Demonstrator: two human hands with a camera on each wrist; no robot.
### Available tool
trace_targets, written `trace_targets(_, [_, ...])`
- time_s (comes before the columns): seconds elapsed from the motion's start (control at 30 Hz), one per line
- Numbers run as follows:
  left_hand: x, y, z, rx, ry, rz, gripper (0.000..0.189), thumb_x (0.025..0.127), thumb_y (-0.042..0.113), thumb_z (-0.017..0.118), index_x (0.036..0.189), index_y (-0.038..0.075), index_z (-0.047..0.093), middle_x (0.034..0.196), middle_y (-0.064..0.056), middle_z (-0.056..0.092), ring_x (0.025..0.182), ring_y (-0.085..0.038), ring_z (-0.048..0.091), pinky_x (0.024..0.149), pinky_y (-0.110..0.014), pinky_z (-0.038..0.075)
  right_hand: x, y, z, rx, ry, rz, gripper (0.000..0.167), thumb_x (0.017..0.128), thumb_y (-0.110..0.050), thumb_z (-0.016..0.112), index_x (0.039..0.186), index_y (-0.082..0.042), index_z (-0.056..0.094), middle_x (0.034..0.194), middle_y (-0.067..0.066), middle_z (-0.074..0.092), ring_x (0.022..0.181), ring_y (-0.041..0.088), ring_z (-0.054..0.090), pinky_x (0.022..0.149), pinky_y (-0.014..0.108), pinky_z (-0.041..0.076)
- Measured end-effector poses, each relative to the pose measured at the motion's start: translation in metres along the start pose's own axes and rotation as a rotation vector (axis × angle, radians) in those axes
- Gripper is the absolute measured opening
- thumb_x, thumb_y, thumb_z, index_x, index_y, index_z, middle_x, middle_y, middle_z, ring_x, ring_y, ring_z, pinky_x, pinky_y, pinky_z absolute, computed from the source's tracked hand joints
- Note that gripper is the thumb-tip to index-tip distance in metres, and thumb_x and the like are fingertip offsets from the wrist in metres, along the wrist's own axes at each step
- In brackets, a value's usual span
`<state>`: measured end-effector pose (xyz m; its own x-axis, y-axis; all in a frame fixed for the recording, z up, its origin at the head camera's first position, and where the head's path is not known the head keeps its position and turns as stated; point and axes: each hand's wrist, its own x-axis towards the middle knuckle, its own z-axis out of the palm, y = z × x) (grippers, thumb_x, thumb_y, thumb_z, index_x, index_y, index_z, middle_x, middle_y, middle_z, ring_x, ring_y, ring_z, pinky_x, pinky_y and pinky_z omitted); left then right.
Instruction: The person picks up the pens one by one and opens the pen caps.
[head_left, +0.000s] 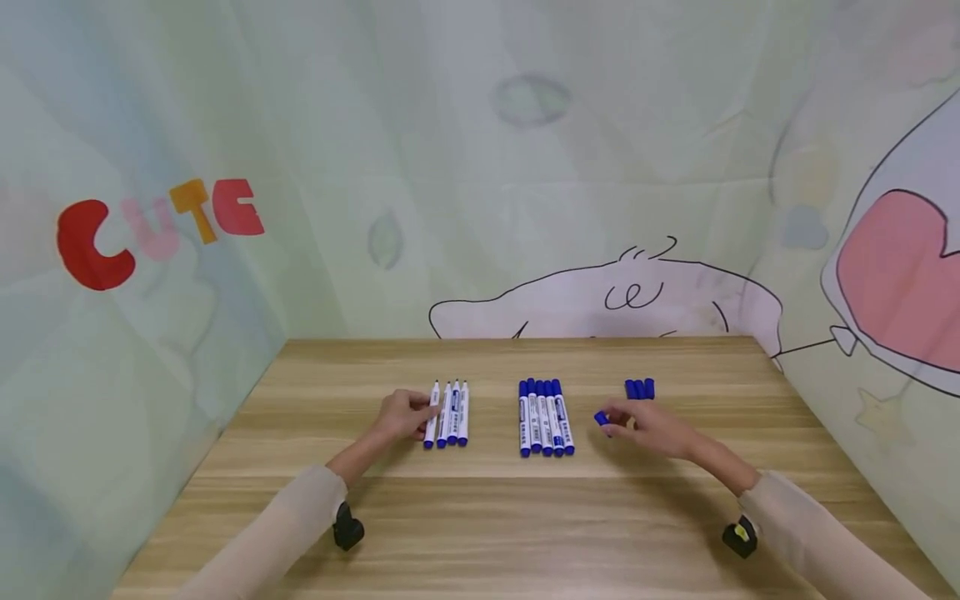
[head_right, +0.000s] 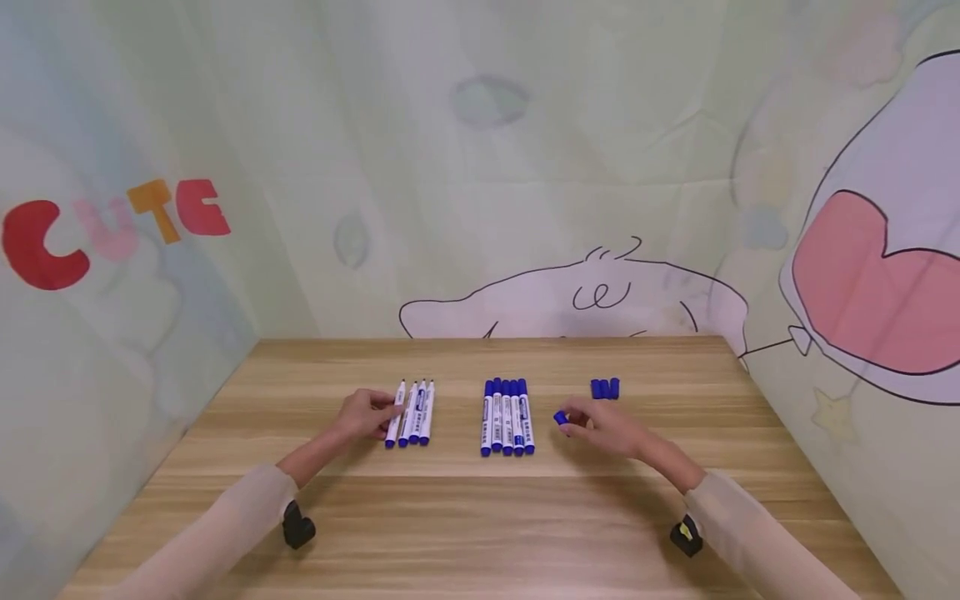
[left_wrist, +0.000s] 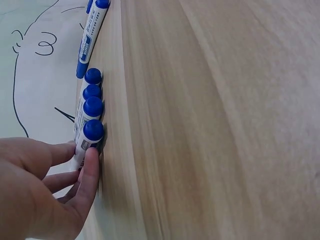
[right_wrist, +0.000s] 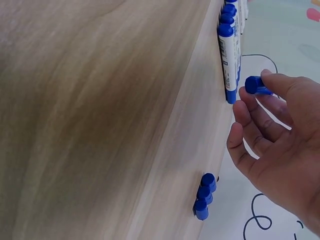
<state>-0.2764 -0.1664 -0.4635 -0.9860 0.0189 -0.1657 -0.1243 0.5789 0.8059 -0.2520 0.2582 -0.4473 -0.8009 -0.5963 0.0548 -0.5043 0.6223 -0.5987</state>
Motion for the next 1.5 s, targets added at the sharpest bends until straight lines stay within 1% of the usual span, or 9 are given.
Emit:
trace_targets(0.17, [-0.001, -0.001, 0.001, 0.009, 0.013, 0.03, 0.037, 0.098, 0.014, 0.069, 0.127, -0.008, 0.065, 0.093, -0.014, 0.069, 0.066, -0.011, 0.061, 0.057, -0.023, 0.058, 0.0, 0.0, 0.001, 0.009, 0.005, -0.019, 0.027, 0.103, -0.022, 0.062, 0.12, -0.001, 0.068, 0.095, -0.002, 0.07, 0.087, 0.005, 0.061, 0.074, 0.022, 0.054])
trace_targets(0.47, [-0.002, -0.001, 0.002, 0.021, 0.038, 0.061, 0.035, 0.097, 0.013, 0.07, 0.125, -0.009, 0.067, 0.091, -0.014, 0.069, 0.064, -0.011, 0.061, 0.053, -0.024, 0.057, 0.0, 0.001, 0.003, 0.024, -0.003, -0.035, 0.027, 0.103, -0.023, 0.061, 0.119, -0.002, 0.068, 0.094, -0.002, 0.071, 0.086, 0.003, 0.06, 0.071, 0.021, 0.052])
trace_targets(0.63, [-0.002, -0.001, 0.005, 0.034, 0.047, 0.085, 0.035, 0.096, 0.012, 0.07, 0.124, -0.009, 0.067, 0.09, -0.014, 0.069, 0.063, -0.011, 0.061, 0.053, -0.023, 0.056, -0.001, 0.0, 0.003, 0.015, -0.006, -0.026, 0.027, 0.103, -0.022, 0.061, 0.119, -0.002, 0.068, 0.095, -0.002, 0.071, 0.086, 0.004, 0.06, 0.072, 0.021, 0.052])
trace_targets(0.73, [-0.002, -0.001, 0.006, 0.041, 0.048, 0.091, 0.033, 0.096, 0.012, 0.07, 0.122, -0.008, 0.068, 0.088, -0.013, 0.069, 0.062, -0.011, 0.06, 0.052, -0.024, 0.056, -0.002, 0.0, 0.005, -0.001, -0.008, -0.015, 0.027, 0.103, -0.024, 0.062, 0.119, -0.004, 0.068, 0.095, -0.004, 0.071, 0.087, 0.003, 0.061, 0.074, 0.021, 0.052])
trace_targets(0.97, [-0.002, -0.003, 0.006, 0.029, 0.054, 0.094, 0.031, 0.096, 0.011, 0.071, 0.12, -0.009, 0.069, 0.087, -0.013, 0.07, 0.062, -0.01, 0.06, 0.052, -0.023, 0.056, -0.003, 0.001, 0.008, 0.013, 0.002, -0.074, 0.021, 0.102, -0.018, 0.063, 0.115, -0.003, 0.069, 0.092, -0.002, 0.072, 0.084, 0.003, 0.061, 0.07, 0.021, 0.051])
trace_targets(1.13, [-0.001, -0.004, 0.005, 0.028, 0.057, 0.12, 0.029, 0.098, 0.012, 0.068, 0.117, -0.01, 0.07, 0.083, -0.012, 0.069, 0.058, -0.01, 0.059, 0.048, -0.022, 0.054, -0.003, 0.003, 0.008, 0.018, 0.001, -0.085, 0.022, 0.102, -0.018, 0.063, 0.117, -0.002, 0.069, 0.092, -0.001, 0.072, 0.085, 0.003, 0.061, 0.071, 0.021, 0.051])
trace_targets(1.23, [-0.001, -0.003, 0.004, 0.024, 0.055, 0.119, 0.03, 0.099, 0.014, 0.067, 0.117, -0.009, 0.07, 0.082, -0.011, 0.069, 0.056, -0.01, 0.058, 0.047, -0.022, 0.054, -0.003, 0.004, 0.007, 0.028, -0.002, -0.085, 0.024, 0.102, -0.018, 0.063, 0.118, 0.0, 0.068, 0.093, 0.002, 0.073, 0.085, 0.003, 0.061, 0.071, 0.021, 0.051])
trace_targets(1.37, [0.0, 0.001, 0.002, 0.034, 0.062, 0.118, 0.031, 0.099, 0.016, 0.067, 0.119, -0.008, 0.07, 0.086, -0.014, 0.07, 0.06, -0.014, 0.061, 0.049, -0.024, 0.055, -0.003, 0.004, 0.006, 0.042, -0.007, -0.078, 0.025, 0.103, -0.019, 0.062, 0.118, 0.0, 0.068, 0.094, 0.002, 0.072, 0.085, 0.003, 0.06, 0.069, 0.021, 0.05])
trace_targets(1.5, [0.0, 0.007, -0.001, 0.094, 0.124, 0.18, 0.032, 0.1, 0.016, 0.066, 0.12, -0.008, 0.069, 0.098, -0.021, 0.072, 0.075, -0.023, 0.067, 0.059, -0.027, 0.056, -0.006, 0.006, 0.004, 0.05, -0.013, -0.062, 0.026, 0.104, -0.021, 0.061, 0.119, -0.001, 0.067, 0.095, 0.001, 0.071, 0.086, 0.004, 0.06, 0.071, 0.021, 0.05])
